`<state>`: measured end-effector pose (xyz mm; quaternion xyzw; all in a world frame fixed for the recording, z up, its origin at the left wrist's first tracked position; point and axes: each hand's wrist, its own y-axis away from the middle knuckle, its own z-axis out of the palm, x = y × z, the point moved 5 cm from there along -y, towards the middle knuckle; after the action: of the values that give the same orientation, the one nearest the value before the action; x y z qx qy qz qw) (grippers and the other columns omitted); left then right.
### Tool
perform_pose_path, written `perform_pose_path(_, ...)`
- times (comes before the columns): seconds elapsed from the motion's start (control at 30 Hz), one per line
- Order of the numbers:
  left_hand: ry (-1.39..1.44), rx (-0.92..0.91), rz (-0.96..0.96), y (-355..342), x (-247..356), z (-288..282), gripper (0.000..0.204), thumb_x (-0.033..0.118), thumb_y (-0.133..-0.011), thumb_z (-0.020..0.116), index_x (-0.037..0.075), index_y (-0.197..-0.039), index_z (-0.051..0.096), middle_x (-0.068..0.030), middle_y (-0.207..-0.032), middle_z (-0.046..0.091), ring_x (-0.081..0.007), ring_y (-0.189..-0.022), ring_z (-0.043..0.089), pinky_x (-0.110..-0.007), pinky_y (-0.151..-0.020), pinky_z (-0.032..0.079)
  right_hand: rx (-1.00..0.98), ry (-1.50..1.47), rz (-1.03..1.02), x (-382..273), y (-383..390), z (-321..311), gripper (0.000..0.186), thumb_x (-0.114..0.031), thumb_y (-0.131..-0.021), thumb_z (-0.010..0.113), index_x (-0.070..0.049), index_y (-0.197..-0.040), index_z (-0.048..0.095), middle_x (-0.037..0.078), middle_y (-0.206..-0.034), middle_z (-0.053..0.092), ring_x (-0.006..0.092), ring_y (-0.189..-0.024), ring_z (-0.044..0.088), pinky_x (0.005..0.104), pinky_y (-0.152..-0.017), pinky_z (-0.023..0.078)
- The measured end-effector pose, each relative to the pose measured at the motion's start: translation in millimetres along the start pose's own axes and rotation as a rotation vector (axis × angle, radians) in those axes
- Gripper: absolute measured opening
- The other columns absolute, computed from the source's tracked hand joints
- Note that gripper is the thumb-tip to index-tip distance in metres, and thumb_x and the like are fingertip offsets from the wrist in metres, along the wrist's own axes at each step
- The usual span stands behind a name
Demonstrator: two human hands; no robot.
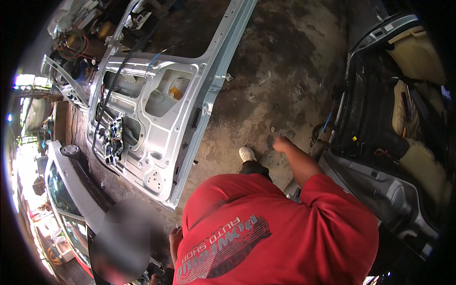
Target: The person uses a screwdriver to remove screws from the interior frame of a car door. They then detach the door handle mechanism and remove the door panel, placing it on the floor.
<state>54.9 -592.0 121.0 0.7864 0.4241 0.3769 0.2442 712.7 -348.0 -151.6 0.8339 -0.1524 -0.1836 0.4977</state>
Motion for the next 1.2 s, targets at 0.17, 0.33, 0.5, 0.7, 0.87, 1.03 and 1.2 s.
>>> perform_pose_path(0.17,-0.244,-0.073,0.114,-57.1,-14.5,22.3,0.027,0.024,-0.089,0.065,0.001,-0.103,0.072,-0.0083,-0.082,0.071,-0.0132,-0.075,0.063,-0.030,-0.067,0.050,0.024,0.187,-0.147,60.7,-46.8,19.6,0.029,-0.015,-0.087,0.057,-0.003,-0.110,0.072,0.020,-0.118,0.067,0.0369,-0.108,0.064,0.0452,-0.090,0.053)
perform_pose_path(0.33,-0.125,-0.059,-0.024,-33.4,-27.2,7.6,0.026,0.023,-0.090,0.064,0.002,-0.104,0.072,-0.0065,-0.079,0.068,-0.0129,-0.067,0.062,-0.030,-0.061,0.049,0.117,-0.199,-0.036,22.5,7.0,1.4,0.031,-0.021,-0.086,0.058,0.000,-0.104,0.072,0.023,-0.110,0.069,0.0395,-0.103,0.065,0.0448,-0.090,0.052)
perform_pose_path(0.5,0.036,-0.119,0.056,-12.8,15.6,22.3,0.028,0.022,-0.091,0.062,0.003,-0.109,0.069,-0.0047,-0.076,0.066,-0.0117,-0.060,0.060,-0.030,-0.053,0.046,0.131,-0.179,0.003,34.2,29.9,-13.9,0.033,-0.024,-0.085,0.058,0.002,-0.102,0.071,0.025,-0.105,0.069,0.0373,-0.100,0.067,0.0435,-0.086,0.051)
perform_pose_path(0.7,0.007,-0.114,0.019,-15.1,26.7,31.1,0.028,0.022,-0.091,0.062,0.001,-0.109,0.068,-0.0041,-0.076,0.065,-0.0120,-0.059,0.059,-0.029,-0.052,0.045,0.061,-0.180,0.025,49.9,14.9,-19.1,0.032,-0.024,-0.085,0.058,0.002,-0.097,0.072,0.023,-0.101,0.070,0.0350,-0.094,0.068,0.0427,-0.084,0.052)
perform_pose_path(0.87,0.080,-0.142,0.047,-14.8,17.8,31.7,0.028,0.023,-0.091,0.063,0.001,-0.108,0.069,-0.0056,-0.077,0.067,-0.0127,-0.060,0.060,-0.030,-0.053,0.047,0.046,-0.163,0.018,38.4,11.2,-26.8,0.034,-0.022,-0.088,0.057,0.003,-0.108,0.068,0.021,-0.100,0.071,0.0338,-0.090,0.068,0.0429,-0.084,0.052)
perform_pose_path(1.03,-0.005,-0.100,0.059,-13.7,0.8,24.9,0.027,0.023,-0.090,0.064,0.001,-0.104,0.070,-0.0058,-0.072,0.066,-0.0134,-0.059,0.061,-0.031,-0.053,0.048,0.020,-0.203,0.024,17.9,21.4,-31.4,0.036,-0.021,-0.091,0.057,0.002,-0.117,0.065,0.021,-0.103,0.071,0.0345,-0.093,0.068,0.0432,-0.085,0.053)
perform_pose_path(1.2,-0.028,-0.087,0.004,-10.4,12.8,33.4,0.026,0.023,-0.090,0.065,0.001,-0.102,0.071,-0.0053,-0.072,0.066,-0.0135,-0.058,0.060,-0.031,-0.052,0.047,0.052,-0.079,-0.046,32.5,-5.4,-22.6,0.038,-0.025,-0.088,0.058,0.002,-0.114,0.068,0.024,-0.109,0.068,0.0387,-0.099,0.066,0.0444,-0.088,0.052)
